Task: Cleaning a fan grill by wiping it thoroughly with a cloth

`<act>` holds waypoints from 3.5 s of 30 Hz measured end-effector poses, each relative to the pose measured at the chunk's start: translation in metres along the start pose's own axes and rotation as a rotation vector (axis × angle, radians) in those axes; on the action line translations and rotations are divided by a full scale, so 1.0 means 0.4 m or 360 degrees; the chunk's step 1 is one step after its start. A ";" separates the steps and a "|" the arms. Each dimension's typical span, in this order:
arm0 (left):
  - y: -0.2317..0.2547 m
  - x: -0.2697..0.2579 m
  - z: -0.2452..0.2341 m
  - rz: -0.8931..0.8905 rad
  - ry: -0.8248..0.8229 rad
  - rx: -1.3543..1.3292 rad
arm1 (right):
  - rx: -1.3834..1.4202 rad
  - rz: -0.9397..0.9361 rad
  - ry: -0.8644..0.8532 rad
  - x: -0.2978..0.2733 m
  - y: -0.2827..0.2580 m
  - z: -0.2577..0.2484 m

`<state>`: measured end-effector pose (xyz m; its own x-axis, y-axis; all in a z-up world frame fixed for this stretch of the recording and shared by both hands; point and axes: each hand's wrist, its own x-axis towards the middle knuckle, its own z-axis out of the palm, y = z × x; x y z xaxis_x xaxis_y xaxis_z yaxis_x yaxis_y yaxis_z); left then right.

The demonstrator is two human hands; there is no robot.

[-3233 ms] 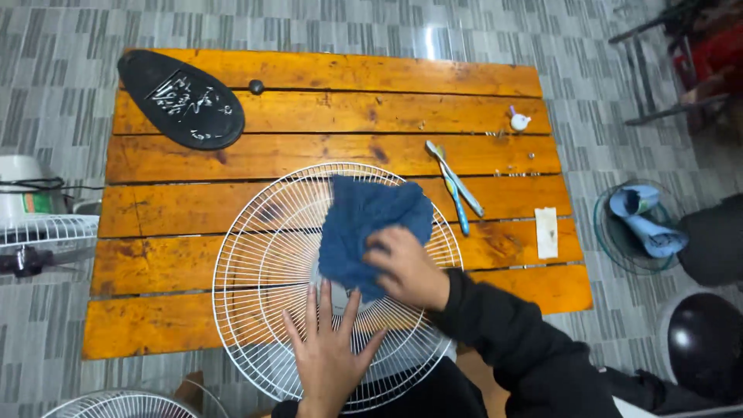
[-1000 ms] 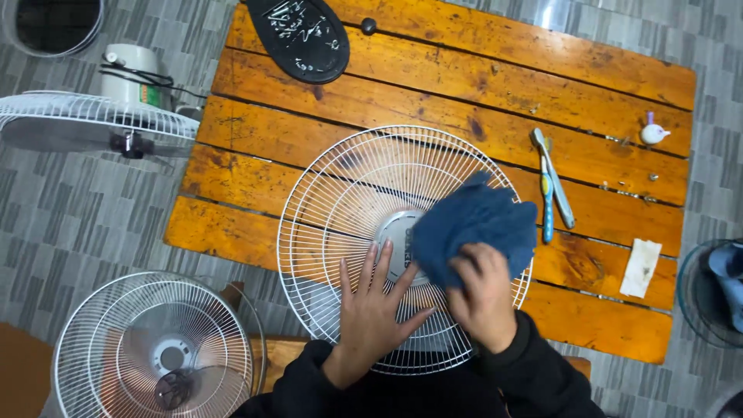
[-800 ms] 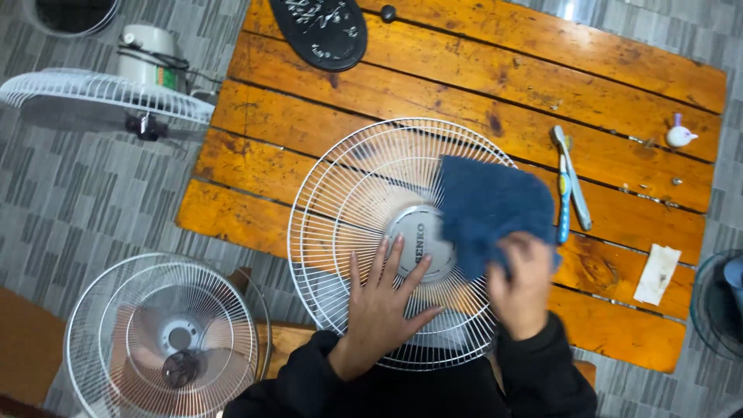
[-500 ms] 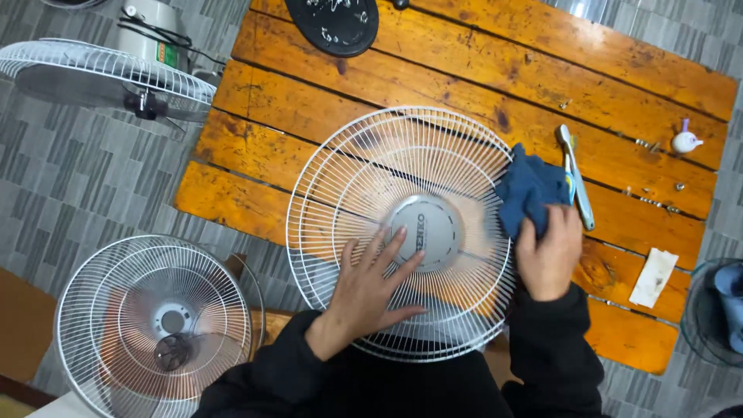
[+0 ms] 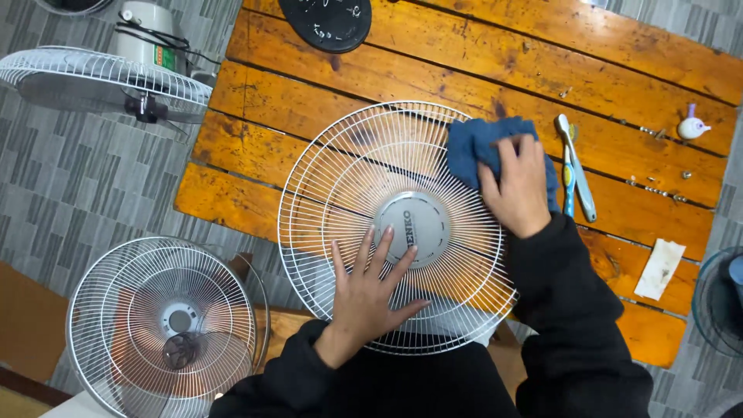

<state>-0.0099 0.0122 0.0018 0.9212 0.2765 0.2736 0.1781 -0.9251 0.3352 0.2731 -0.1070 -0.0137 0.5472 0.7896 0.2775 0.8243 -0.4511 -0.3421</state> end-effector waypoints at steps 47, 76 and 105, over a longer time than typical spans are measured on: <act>-0.067 0.033 -0.011 -0.0366 0.0013 -0.0025 | 0.0266 -0.0372 -0.0168 0.232 -0.047 0.080; -0.082 0.028 -0.002 -0.0325 -0.0064 0.0050 | 0.0310 -0.0990 -0.0433 0.042 -0.221 0.008; -0.076 0.016 -0.044 -0.0339 -0.0150 -0.0099 | 0.0228 -0.0582 -0.0423 -0.119 -0.220 -0.101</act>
<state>-0.0157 0.0466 0.0092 0.8940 0.4353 0.1065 0.3526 -0.8300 0.4322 0.1804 -0.1218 0.0393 0.1533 0.9734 0.1700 0.9175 -0.0764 -0.3903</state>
